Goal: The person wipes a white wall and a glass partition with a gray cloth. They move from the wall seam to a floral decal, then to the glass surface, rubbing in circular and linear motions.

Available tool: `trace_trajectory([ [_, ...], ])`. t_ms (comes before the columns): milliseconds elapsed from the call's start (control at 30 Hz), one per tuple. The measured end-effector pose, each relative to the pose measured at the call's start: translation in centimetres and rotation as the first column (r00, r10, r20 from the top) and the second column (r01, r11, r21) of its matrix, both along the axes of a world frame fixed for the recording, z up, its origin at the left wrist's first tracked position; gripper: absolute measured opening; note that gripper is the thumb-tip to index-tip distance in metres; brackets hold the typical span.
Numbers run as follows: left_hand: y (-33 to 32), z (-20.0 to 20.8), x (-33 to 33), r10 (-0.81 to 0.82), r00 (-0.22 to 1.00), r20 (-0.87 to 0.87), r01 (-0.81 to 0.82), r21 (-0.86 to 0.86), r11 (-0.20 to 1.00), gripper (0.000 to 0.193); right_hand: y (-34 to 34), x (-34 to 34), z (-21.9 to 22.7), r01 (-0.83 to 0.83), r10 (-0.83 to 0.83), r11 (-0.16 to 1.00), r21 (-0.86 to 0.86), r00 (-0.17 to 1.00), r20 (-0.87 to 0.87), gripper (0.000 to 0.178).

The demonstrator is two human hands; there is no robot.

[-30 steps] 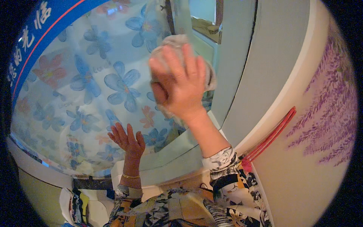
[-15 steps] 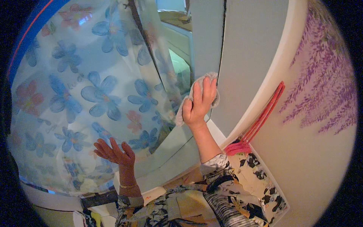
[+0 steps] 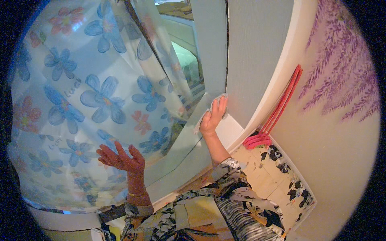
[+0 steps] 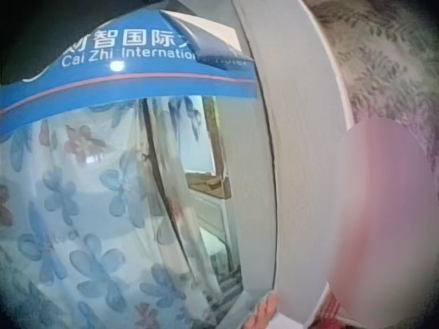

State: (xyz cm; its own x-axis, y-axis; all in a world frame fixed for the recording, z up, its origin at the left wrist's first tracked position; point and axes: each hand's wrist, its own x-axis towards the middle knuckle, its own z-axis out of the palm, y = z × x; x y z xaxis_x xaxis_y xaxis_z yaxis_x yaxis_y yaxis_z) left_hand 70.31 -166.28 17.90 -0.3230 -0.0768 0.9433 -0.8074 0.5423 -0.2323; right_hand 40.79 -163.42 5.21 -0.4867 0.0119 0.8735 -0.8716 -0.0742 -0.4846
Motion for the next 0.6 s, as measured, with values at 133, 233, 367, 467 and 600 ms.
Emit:
trace_trajectory([
  [133,0.1,0.4,-1.4,-0.008,1.0,0.028,0.008,0.0,1.0,0.051,0.3,0.7,-3.2,0.007,-0.012,1.0,0.026,0.978,0.207,0.053],
  [233,0.2,0.8,-2.5,-0.038,0.997,0.061,0.038,-0.008,0.999,0.05,0.4,1.4,-4.6,0.043,-0.05,0.999,0.032,0.957,0.287,0.054],
  [367,0.3,1.3,-4.6,-0.046,0.994,0.104,0.045,0.012,0.999,0.049,0.2,1.7,-5.5,0.054,-0.06,0.998,0.026,0.911,0.408,0.053],
  [467,0.1,1.4,-6.0,-0.041,0.991,0.125,0.041,0.008,0.999,0.048,-0.2,2.1,-6.5,0.068,-0.066,0.998,0.014,0.879,0.473,0.052],
  [600,-0.2,1.8,-8.0,-0.051,0.988,0.145,0.054,-0.015,0.998,0.047,-0.5,4.0,-7.6,0.066,-0.079,0.997,0.044,0.83,0.552,0.051],
])
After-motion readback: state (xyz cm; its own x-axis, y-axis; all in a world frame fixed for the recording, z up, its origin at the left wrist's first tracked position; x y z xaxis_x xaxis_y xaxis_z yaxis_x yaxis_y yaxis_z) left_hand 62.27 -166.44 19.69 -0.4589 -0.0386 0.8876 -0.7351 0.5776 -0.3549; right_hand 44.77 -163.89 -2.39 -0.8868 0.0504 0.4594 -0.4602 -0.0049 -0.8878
